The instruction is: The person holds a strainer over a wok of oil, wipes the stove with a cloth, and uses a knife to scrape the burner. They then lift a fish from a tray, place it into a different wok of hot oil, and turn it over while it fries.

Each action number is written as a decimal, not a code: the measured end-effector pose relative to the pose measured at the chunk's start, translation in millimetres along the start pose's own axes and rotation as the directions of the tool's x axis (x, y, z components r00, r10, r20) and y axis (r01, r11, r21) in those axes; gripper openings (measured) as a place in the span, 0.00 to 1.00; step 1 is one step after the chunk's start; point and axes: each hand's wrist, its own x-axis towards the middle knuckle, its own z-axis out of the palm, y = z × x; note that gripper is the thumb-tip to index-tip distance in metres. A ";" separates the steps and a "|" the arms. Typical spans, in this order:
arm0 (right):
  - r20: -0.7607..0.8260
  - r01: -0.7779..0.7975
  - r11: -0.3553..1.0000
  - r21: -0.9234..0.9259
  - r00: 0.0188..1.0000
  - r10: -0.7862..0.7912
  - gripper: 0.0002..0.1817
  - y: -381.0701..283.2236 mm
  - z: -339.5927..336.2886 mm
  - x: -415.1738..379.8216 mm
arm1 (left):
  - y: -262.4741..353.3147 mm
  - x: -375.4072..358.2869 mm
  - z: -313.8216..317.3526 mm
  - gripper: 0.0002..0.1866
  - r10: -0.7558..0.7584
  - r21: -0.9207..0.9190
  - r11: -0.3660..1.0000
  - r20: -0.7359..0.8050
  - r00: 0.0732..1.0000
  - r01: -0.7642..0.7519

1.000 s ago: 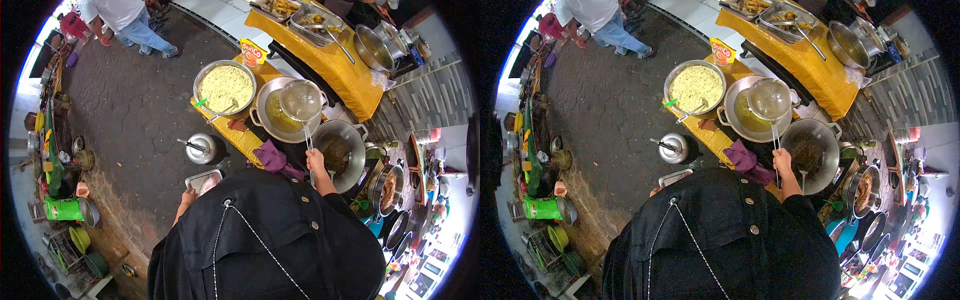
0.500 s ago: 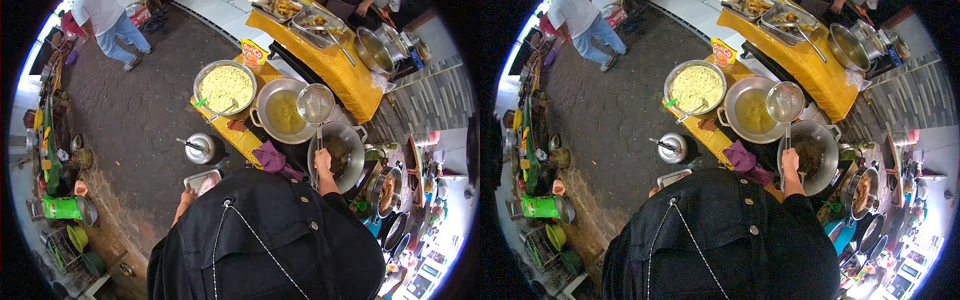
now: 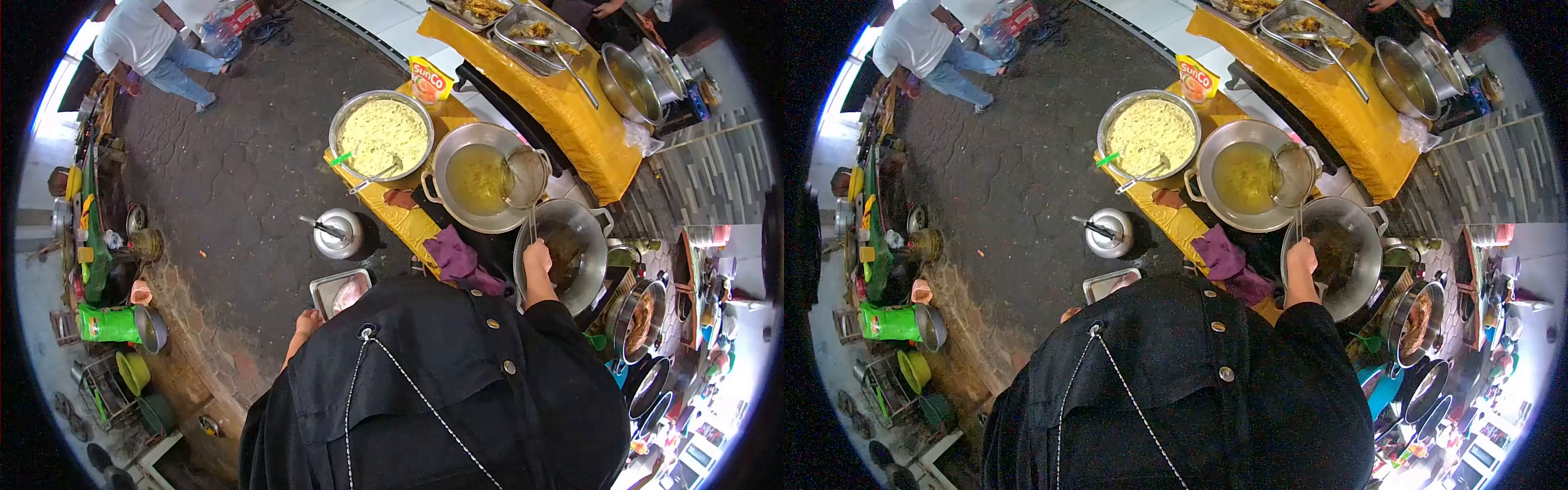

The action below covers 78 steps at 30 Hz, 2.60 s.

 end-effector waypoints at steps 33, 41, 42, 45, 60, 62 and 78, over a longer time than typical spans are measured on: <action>0.300 -0.073 0.495 0.866 0.868 -0.397 0.08 -16.7 26.8 -34.5 | 37.7 -35.6 13.6 0.14 0.023 -0.049 0.998 -0.086 0.996 -0.027; 0.170 0.001 0.402 0.915 0.905 -0.389 0.09 6.8 34.1 -26.3 | 40.4 -30.4 18.4 0.14 0.027 -0.011 1.000 -0.072 0.997 -0.027; 0.149 0.010 0.391 0.920 0.915 -0.376 0.09 8.6 31.0 -27.4 | 45.2 -33.7 17.9 0.14 0.029 -0.011 0.999 -0.069 0.997 -0.030; 0.099 0.051 0.402 0.914 0.934 -0.344 0.09 12.5 20.2 -32.2 | 53.3 -39.4 19.4 0.15 0.011 -0.014 1.000 -0.066 0.998 -0.012; 0.076 0.056 0.382 0.922 0.943 -0.324 0.08 30.2 44.0 -32.1 | -45.8 77.6 30.2 0.15 0.334 0.275 0.897 0.088 0.938 -0.345; 0.080 0.071 0.435 0.898 0.944 -0.319 0.09 33.1 39.5 -24.9 | -23.8 56.0 25.0 0.15 0.221 0.273 0.934 0.067 0.973 -0.231; -0.155 0.058 0.997 0.054 0.987 -0.049 0.13 43.8 -13.6 9.2 | 20.9 -3.7 2.0 0.17 0.164 0.681 0.706 0.111 0.980 -0.195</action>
